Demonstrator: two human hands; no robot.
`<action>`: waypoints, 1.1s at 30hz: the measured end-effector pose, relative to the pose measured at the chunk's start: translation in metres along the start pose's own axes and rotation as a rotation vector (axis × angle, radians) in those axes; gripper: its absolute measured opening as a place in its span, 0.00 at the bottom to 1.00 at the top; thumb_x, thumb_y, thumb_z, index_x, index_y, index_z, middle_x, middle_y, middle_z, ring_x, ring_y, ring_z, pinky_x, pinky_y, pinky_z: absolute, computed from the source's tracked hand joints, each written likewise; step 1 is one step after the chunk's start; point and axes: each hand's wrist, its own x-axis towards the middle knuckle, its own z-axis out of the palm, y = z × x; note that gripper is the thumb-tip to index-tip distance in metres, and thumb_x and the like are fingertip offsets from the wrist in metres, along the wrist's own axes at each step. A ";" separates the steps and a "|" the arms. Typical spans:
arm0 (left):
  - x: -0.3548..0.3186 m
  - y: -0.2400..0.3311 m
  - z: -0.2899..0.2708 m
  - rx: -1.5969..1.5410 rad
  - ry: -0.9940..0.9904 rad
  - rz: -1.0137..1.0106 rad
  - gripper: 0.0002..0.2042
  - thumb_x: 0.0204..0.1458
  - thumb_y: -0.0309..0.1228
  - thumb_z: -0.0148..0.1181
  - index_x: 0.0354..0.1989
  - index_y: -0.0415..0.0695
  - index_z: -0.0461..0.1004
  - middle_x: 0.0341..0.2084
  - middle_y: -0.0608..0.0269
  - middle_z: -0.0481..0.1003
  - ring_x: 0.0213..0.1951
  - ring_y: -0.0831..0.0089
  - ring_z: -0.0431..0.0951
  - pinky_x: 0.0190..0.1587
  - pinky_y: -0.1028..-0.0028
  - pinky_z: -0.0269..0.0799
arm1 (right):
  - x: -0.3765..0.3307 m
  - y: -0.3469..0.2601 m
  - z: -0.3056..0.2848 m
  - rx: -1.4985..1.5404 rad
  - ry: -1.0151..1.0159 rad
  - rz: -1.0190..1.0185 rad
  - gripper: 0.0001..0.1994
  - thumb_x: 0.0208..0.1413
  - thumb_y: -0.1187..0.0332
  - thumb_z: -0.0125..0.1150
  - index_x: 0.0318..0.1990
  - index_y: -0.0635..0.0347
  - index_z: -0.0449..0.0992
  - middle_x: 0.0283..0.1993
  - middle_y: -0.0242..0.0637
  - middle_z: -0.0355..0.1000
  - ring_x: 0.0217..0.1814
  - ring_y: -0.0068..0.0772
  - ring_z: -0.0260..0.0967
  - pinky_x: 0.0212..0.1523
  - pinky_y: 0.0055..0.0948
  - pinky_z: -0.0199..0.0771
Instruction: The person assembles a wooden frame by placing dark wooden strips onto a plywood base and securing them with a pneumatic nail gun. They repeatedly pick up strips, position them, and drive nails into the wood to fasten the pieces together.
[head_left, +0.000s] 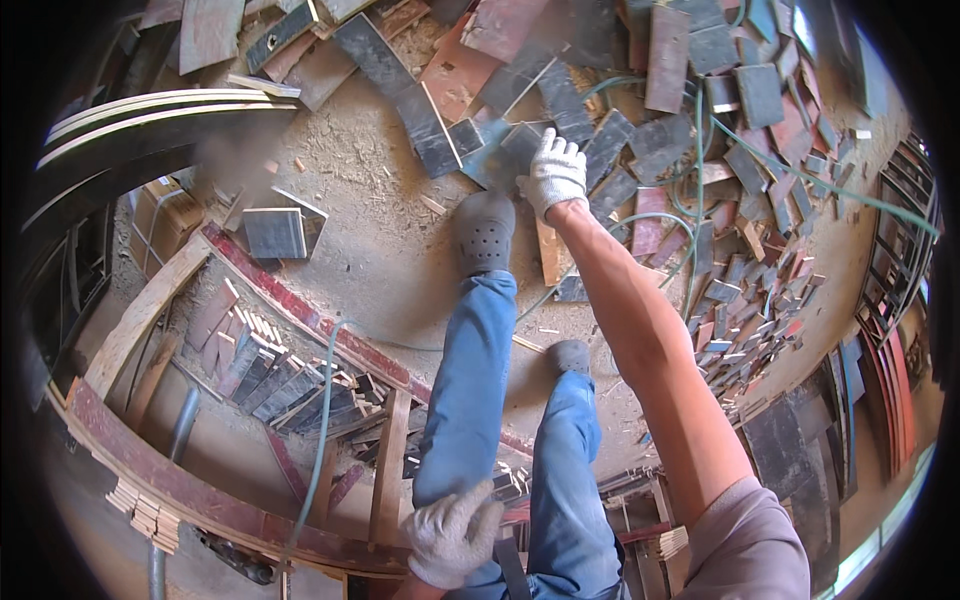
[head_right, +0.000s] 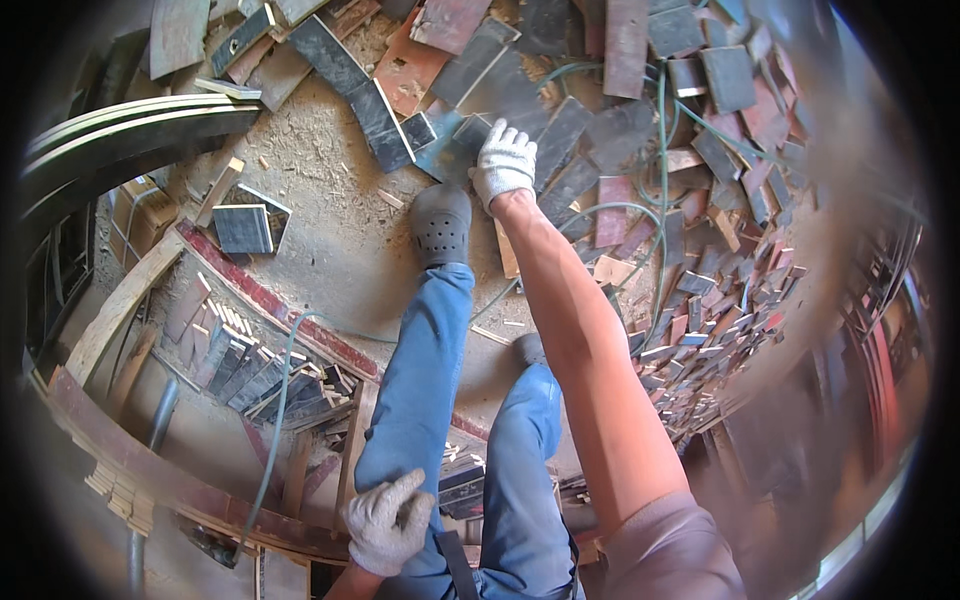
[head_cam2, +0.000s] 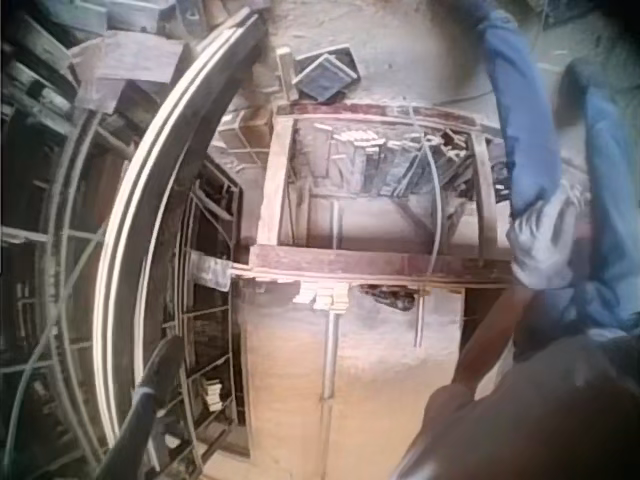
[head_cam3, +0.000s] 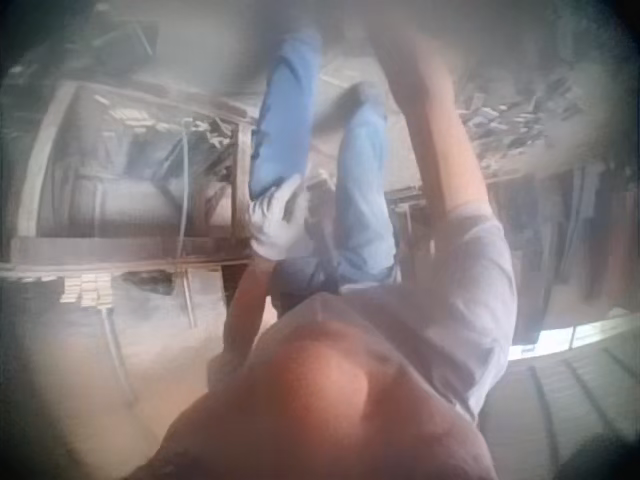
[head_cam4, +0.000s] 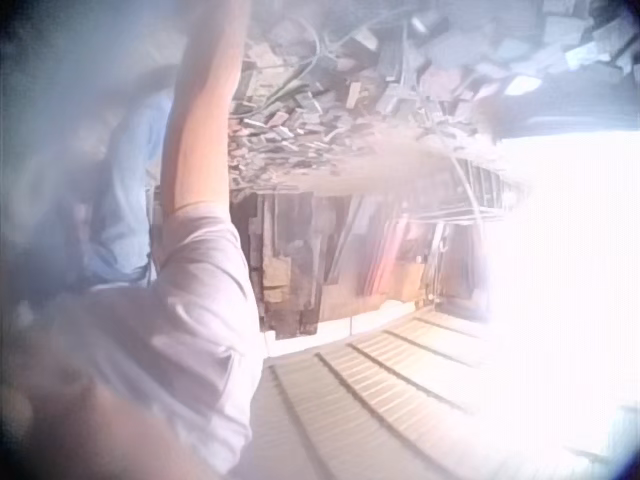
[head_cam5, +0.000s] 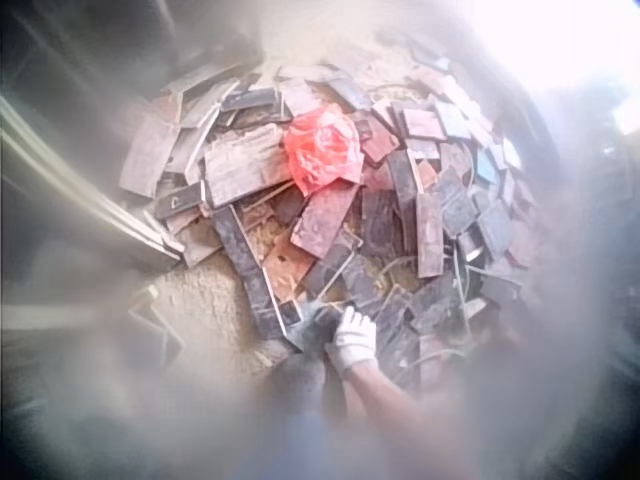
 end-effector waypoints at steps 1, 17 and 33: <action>0.006 -0.004 -0.005 -0.027 -0.005 0.035 0.16 0.51 0.32 0.72 0.48 0.43 0.82 0.20 0.65 0.77 0.18 0.65 0.76 0.22 0.67 0.71 | 0.007 -0.001 0.010 -0.048 0.018 0.007 0.49 0.43 0.53 0.77 0.67 0.76 0.60 0.55 0.53 0.72 0.56 0.53 0.70 0.53 0.46 0.71; 0.031 0.005 -0.053 -0.280 0.088 -0.184 0.15 0.53 0.30 0.72 0.48 0.44 0.82 0.28 0.59 0.82 0.28 0.61 0.82 0.31 0.65 0.79 | 0.140 -0.006 -0.021 -0.494 0.219 -0.817 0.15 0.53 0.69 0.58 0.49 0.57 0.75 0.47 0.39 0.69 0.54 0.41 0.67 0.56 0.36 0.70; -0.025 0.002 0.015 -0.231 0.299 -0.141 0.21 0.54 0.48 0.69 0.52 0.50 0.82 0.31 0.62 0.83 0.27 0.55 0.82 0.30 0.59 0.77 | 0.160 -0.020 -0.003 -0.558 0.094 -0.713 0.25 0.45 0.68 0.71 0.54 0.55 0.73 0.53 0.42 0.72 0.57 0.46 0.71 0.53 0.42 0.74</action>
